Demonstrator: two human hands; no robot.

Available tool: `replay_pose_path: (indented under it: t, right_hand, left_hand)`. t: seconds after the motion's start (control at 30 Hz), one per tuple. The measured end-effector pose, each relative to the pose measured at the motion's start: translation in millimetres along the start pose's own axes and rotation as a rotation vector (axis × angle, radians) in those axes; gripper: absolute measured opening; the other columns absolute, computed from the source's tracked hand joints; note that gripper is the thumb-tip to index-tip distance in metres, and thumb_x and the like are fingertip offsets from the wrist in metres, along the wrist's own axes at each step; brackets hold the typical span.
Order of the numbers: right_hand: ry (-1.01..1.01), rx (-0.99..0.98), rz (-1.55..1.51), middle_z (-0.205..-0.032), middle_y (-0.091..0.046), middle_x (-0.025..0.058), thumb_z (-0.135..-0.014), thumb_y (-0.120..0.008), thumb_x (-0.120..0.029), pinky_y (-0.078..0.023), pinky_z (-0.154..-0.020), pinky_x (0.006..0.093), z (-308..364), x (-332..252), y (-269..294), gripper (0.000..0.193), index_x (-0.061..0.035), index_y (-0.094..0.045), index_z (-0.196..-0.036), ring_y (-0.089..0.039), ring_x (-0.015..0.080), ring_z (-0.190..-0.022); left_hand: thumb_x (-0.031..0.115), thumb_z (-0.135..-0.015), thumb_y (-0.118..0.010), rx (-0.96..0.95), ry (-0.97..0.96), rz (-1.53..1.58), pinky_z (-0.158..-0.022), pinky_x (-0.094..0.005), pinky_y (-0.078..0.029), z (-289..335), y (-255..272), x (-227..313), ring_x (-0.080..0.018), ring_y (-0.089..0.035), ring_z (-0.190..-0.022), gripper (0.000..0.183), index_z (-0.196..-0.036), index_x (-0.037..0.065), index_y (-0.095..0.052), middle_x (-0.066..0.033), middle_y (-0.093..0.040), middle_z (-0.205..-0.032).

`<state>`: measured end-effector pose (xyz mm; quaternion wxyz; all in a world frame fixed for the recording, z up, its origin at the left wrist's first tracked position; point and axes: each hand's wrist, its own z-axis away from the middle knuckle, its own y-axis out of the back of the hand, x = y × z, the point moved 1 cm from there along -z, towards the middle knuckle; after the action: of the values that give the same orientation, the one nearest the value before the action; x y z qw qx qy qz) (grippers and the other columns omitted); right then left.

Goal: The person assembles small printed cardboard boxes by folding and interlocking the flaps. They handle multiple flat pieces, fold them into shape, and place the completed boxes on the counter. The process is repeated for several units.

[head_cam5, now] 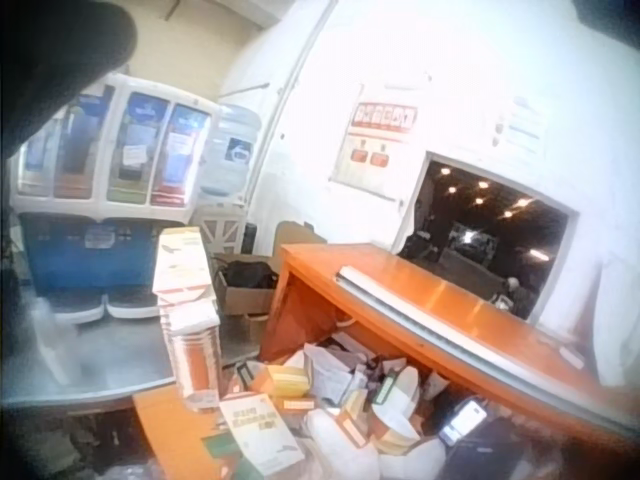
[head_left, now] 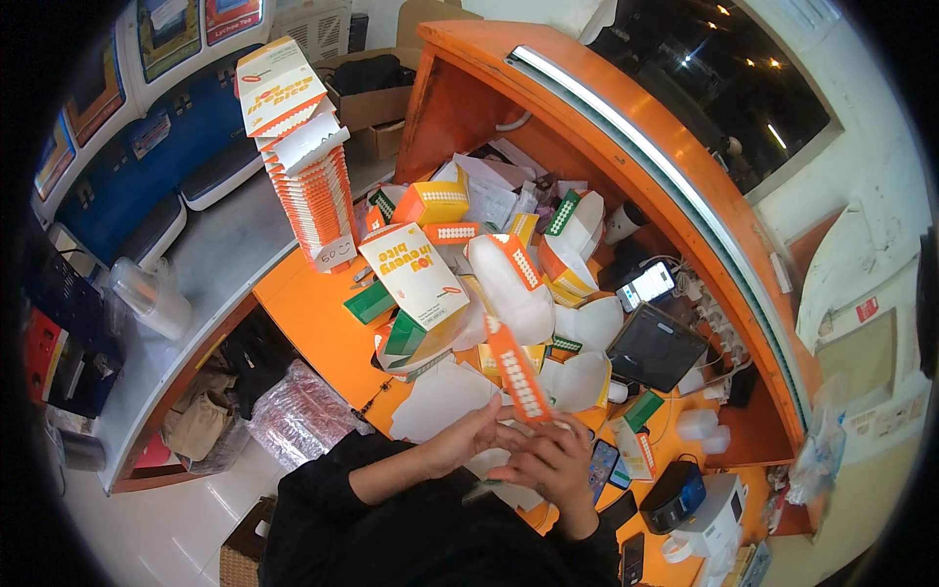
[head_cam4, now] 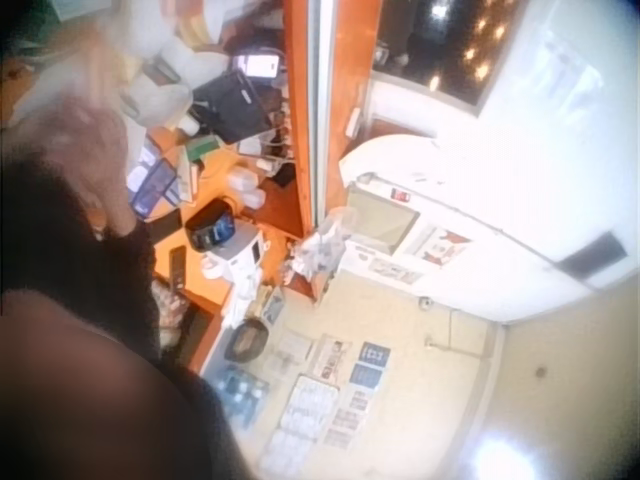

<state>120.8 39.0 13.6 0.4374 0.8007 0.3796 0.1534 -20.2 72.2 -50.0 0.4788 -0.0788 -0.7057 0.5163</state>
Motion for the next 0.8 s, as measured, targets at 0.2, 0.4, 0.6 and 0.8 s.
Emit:
replay_pose_path:
  t: [0.2,0.4,0.6,0.8]
  right_hand:
    - [-0.447,0.296,0.189,-0.061,-0.041,0.0032,-0.075,-0.066,-0.02,-0.035,-0.088,0.0439,7,24,13,0.025,-0.0076,-0.048,-0.063,-0.046,0.0219,-0.065]
    - [-0.478,0.474,-0.03,-0.062,-0.051,0.0059,-0.069,-0.068,-0.009,-0.039,-0.079,0.042,1,12,-4,0.016,-0.0041,-0.053,-0.066,-0.052,0.0248,-0.066]
    - [-0.315,0.256,-0.088,-0.063,-0.054,0.0043,-0.062,-0.076,-0.009,-0.047,-0.065,0.0303,-1,-4,-14,0.022,-0.0124,-0.068,-0.083,-0.054,0.0202,-0.062]
    - [-0.133,0.228,0.05,-0.076,-0.059,-0.002,-0.062,-0.077,-0.013,-0.044,-0.077,0.0333,4,-10,-13,0.022,-0.0186,-0.066,-0.081,-0.061,0.0135,-0.071]
  left_hand:
    - [0.027,-0.09,-0.052,-0.068,-0.377,-0.539,-0.094,-0.0339,-0.038,10,-15,6,-0.0211,-0.055,-0.103,0.041,-0.119,0.0,-0.046,-0.0099,-0.058,-0.109]
    - [0.007,-0.078,-0.067,0.474,-0.401,-0.868,-0.085,-0.0278,-0.042,17,-12,9,-0.0167,-0.057,-0.095,0.026,-0.099,-0.002,-0.055,-0.008,-0.06,-0.095]
    - [0.003,-0.08,-0.064,0.651,-0.762,-0.488,-0.078,-0.0234,-0.042,16,-7,11,-0.0103,-0.055,-0.085,0.013,-0.085,-0.001,-0.052,-0.0057,-0.057,-0.083]
    - [0.007,-0.083,-0.062,0.572,-0.551,-0.949,-0.068,-0.0232,-0.039,19,-2,20,-0.0075,-0.05,-0.076,0.01,-0.077,0.002,-0.054,-0.0011,-0.055,-0.073]
